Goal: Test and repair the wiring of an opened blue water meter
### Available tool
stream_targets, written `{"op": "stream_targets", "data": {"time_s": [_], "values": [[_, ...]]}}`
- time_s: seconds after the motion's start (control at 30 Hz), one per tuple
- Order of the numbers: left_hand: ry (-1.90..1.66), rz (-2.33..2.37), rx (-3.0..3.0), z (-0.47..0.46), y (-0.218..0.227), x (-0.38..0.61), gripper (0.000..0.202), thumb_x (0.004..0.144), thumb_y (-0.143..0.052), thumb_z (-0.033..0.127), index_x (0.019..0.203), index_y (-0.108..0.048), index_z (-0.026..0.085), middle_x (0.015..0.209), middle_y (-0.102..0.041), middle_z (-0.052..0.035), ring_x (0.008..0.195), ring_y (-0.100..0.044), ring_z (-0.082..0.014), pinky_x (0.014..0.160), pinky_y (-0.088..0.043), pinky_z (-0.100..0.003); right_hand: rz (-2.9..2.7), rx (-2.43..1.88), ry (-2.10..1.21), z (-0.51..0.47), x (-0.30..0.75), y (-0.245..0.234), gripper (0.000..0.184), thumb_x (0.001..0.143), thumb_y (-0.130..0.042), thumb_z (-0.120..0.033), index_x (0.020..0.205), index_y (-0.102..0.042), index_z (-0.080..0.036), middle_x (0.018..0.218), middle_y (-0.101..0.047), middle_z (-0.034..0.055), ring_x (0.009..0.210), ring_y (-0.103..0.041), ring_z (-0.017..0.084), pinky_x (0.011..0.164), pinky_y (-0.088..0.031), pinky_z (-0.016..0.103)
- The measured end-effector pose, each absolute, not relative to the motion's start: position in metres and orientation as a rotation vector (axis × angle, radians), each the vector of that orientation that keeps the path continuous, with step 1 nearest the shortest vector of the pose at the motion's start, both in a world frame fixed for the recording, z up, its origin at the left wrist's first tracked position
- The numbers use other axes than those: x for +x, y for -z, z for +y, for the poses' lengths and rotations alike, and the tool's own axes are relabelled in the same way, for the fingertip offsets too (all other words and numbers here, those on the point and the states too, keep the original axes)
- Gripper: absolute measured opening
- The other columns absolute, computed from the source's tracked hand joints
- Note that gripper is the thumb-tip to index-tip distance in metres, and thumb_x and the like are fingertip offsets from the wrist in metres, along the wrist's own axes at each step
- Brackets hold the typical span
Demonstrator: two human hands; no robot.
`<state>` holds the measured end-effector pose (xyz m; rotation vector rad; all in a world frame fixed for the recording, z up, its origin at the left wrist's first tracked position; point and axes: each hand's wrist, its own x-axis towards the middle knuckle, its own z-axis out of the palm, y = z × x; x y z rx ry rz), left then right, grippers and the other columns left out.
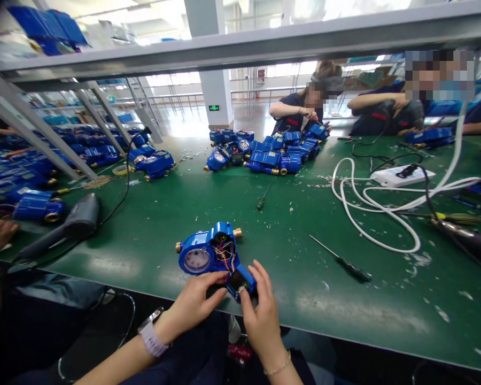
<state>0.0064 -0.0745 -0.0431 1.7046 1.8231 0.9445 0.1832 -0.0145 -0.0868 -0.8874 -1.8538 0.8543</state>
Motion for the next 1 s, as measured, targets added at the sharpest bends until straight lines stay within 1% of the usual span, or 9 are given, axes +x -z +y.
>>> {"op": "stream_targets", "data": {"time_s": [0.13,0.2,0.27,0.37,0.67,0.77,0.87,0.93,1.0], "values": [[-1.154,1.787,2.139,-0.085,0.027,-0.017,0.030,0.088,-0.060,0.017,0.117,-0.063,0.024,0.098,-0.076,-0.0038,0.089,-0.072,-0.0177,0.083,-0.056,-0.030,-1.887,-0.878,-0.878,-0.014,0.185,0.087,0.035,0.100,-0.045,-0.028,0.135,-0.047,-0.027,0.146,-0.041,0.0100,0.133,-0.041,0.026,0.106,-0.040,0.048],[-1.251,1.942,2.268,-0.082,0.021,-0.032,0.042,0.085,-0.067,0.021,0.125,-0.058,0.025,0.117,-0.070,-0.0080,0.112,-0.064,-0.0246,0.100,-0.050,-0.043,-1.900,-0.874,-0.893,-0.013,0.185,0.086,0.034,0.100,-0.045,-0.028,0.134,-0.048,-0.027,0.147,-0.039,0.0093,0.134,-0.040,0.025,0.107,-0.039,0.047],[-1.124,2.141,2.229,-0.076,0.021,-0.045,0.068,0.078,-0.074,0.026,0.139,-0.044,0.024,0.140,-0.054,-0.0146,0.131,-0.049,-0.0337,0.109,-0.040,-0.057,-1.909,-0.875,-0.910,-0.011,0.185,0.086,0.035,0.099,-0.046,-0.029,0.134,-0.048,-0.027,0.149,-0.038,0.0093,0.136,-0.038,0.025,0.108,-0.038,0.047],[-0.887,2.183,2.132,-0.067,0.027,-0.055,0.084,0.076,-0.076,0.024,0.147,-0.031,0.025,0.151,-0.040,-0.0158,0.137,-0.043,-0.0346,0.110,-0.039,-0.059,-1.916,-0.884,-0.948,-0.002,0.189,0.085,0.039,0.096,-0.050,-0.031,0.135,-0.047,-0.025,0.148,-0.041,0.0099,0.136,-0.039,0.025,0.109,-0.038,0.047],[-0.936,2.004,2.316,-0.030,0.041,-0.054,0.070,0.081,-0.071,0.026,0.143,-0.039,0.024,0.145,-0.046,-0.0134,0.141,-0.037,-0.0309,0.114,-0.038,-0.053,-1.864,-1.012,-1.080,0.035,0.202,0.080,0.049,0.086,-0.058,-0.040,0.131,-0.054,-0.019,0.133,-0.058,0.0111,0.122,-0.053,0.029,0.108,-0.038,0.050],[-0.960,2.064,2.344,-0.022,0.040,-0.047,0.070,0.081,-0.071,0.027,0.143,-0.039,0.023,0.146,-0.045,-0.0148,0.141,-0.036,-0.0345,0.113,-0.033,-0.060,-1.822,-1.033,-1.119,0.036,0.202,0.078,0.050,0.086,-0.058,-0.043,0.130,-0.056,-0.019,0.127,-0.061,0.0112,0.116,-0.057,0.029,0.104,-0.042,0.048],[-1.222,2.094,2.414,-0.028,0.042,-0.035,0.058,0.083,-0.069,0.028,0.136,-0.047,0.021,0.143,-0.048,-0.0169,0.139,-0.038,-0.0368,0.112,-0.028,-0.065,-1.778,-1.046,-1.158,0.033,0.203,0.077,0.049,0.088,-0.057,-0.045,0.128,-0.057,-0.018,0.120,-0.064,0.0113,0.108,-0.061,0.028,0.097,-0.047,0.045],[-1.448,1.909,2.442,-0.039,0.045,-0.026,0.041,0.085,-0.065,0.028,0.124,-0.055,0.020,0.128,-0.060,-0.0149,0.125,-0.052,-0.0314,0.106,-0.040,-0.054,-1.750,-1.042,-1.187,0.030,0.204,0.077,0.049,0.090,-0.056,-0.047,0.128,-0.057,-0.017,0.115,-0.066,0.0115,0.102,-0.063,0.028,0.092,-0.050,0.042],[-1.396,1.653,2.420,-0.051,0.050,-0.015,0.021,0.088,-0.062,0.028,0.107,-0.063,0.019,0.100,-0.070,-0.0088,0.096,-0.065,-0.0225,0.086,-0.052,-0.038,-1.717,-1.033,-1.216,0.030,0.203,0.077,0.049,0.092,-0.053,-0.050,0.127,-0.057,-0.015,0.108,-0.068,0.0115,0.097,-0.065,0.027,0.086,-0.053,0.039]]}}
